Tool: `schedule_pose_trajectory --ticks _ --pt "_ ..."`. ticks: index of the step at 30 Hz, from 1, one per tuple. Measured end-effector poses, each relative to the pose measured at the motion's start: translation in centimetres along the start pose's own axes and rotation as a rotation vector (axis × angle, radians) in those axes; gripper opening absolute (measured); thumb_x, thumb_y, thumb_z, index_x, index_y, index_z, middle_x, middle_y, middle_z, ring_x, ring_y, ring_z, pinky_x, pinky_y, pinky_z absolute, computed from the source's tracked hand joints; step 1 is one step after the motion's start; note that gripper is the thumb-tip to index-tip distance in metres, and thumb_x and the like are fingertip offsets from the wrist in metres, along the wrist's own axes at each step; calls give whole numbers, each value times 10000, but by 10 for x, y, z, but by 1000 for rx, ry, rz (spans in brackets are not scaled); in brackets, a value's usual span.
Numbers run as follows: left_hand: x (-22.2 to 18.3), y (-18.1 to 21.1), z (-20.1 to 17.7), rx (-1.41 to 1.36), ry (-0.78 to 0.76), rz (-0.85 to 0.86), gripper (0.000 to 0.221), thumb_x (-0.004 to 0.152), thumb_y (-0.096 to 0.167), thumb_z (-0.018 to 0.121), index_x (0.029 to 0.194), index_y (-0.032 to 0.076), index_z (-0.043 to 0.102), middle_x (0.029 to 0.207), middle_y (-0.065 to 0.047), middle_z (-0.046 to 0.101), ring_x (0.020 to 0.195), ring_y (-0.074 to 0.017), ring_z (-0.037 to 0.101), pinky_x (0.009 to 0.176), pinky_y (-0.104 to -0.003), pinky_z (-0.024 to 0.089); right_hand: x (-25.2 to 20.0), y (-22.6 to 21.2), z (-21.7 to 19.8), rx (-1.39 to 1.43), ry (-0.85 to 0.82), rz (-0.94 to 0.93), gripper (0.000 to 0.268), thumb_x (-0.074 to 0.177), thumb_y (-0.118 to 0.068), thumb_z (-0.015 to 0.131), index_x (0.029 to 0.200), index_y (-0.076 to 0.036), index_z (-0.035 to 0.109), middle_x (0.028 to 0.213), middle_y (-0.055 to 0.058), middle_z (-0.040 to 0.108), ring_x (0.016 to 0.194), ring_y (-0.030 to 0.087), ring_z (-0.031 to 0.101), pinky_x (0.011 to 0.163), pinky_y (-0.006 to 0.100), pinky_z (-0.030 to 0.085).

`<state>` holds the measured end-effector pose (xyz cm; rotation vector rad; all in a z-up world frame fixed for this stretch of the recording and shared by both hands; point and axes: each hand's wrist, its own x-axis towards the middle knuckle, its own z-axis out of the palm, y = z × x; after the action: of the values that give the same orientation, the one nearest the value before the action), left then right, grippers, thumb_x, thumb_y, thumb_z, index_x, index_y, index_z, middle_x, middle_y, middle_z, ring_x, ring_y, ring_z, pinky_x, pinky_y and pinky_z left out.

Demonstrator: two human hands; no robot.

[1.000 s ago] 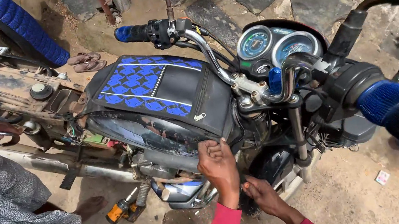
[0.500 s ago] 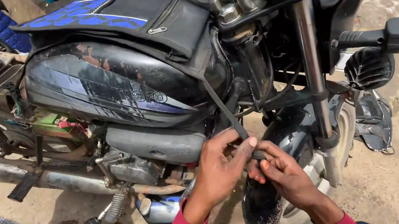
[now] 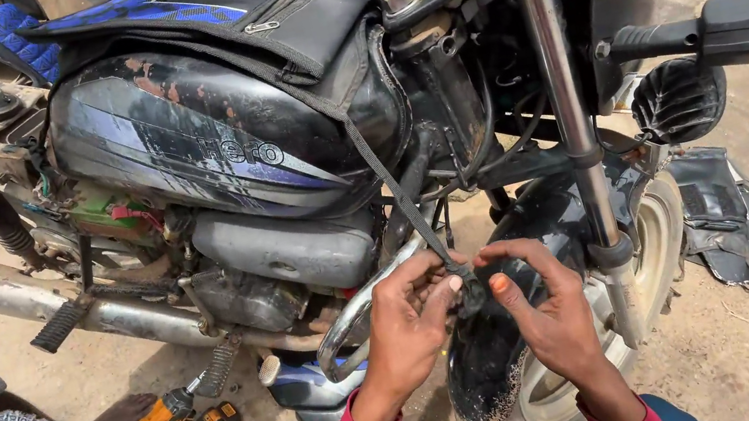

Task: Repairing a motorcycle by working on the fuel tank and electrical wires.

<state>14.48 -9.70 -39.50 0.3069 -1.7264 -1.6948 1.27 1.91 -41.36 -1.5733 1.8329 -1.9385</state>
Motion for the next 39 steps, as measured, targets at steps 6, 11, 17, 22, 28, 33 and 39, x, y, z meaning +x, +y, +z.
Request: schedule_pose_trajectory --ticks 6,11,17,22,28,33,39 --pt "0 1 4 -2 56 122 293 890 -64 675 1177 -19 633 952 -37 668 863 -50 641 792 -214 541 0 49 12 485 -80 341 255 905 -57 747 1131 43 683 1006 33 685 921 83 628 829 245 525" --pt "-5 13 7 160 107 246 322 898 -75 687 1216 -27 670 1029 -49 625 866 -73 624 770 -226 526 16 41 7 858 -287 558 177 956 -54 709 1107 36 691 1002 38 697 931 74 623 829 228 493" --pt "-8 25 11 428 244 220 292 862 -39 699 1152 -7 692 939 -80 689 691 -116 659 638 -262 523 23 24 11 363 -238 172 173 965 -84 714 1102 20 739 989 46 691 932 110 617 816 256 499" --pt "-10 18 6 562 261 352 363 880 -44 664 1234 -9 590 930 -135 691 741 -190 691 703 -302 553 37 -7 4 -77 -137 -164 194 892 -62 740 1075 -4 714 979 68 724 852 164 703 764 276 556" --pt "-11 24 4 476 234 337 388 916 -37 640 1263 -3 470 922 -142 693 830 -211 740 781 -300 581 51 -25 -1 -325 -277 -531 159 881 -49 742 988 29 652 927 125 674 841 309 665 728 385 532" --pt "-16 28 3 560 258 463 291 898 -56 661 1180 -28 598 1008 -181 682 883 -256 728 794 -321 580 46 -9 10 -191 -196 -356 131 874 -47 720 962 23 653 854 115 663 764 233 673 701 326 536" --pt "-19 41 -16 661 211 562 225 889 -73 656 1111 -37 666 1043 -173 707 939 -305 737 820 -343 578 57 -21 -3 -23 -357 -217 111 954 -74 701 1034 2 702 943 81 750 850 170 718 741 310 563"
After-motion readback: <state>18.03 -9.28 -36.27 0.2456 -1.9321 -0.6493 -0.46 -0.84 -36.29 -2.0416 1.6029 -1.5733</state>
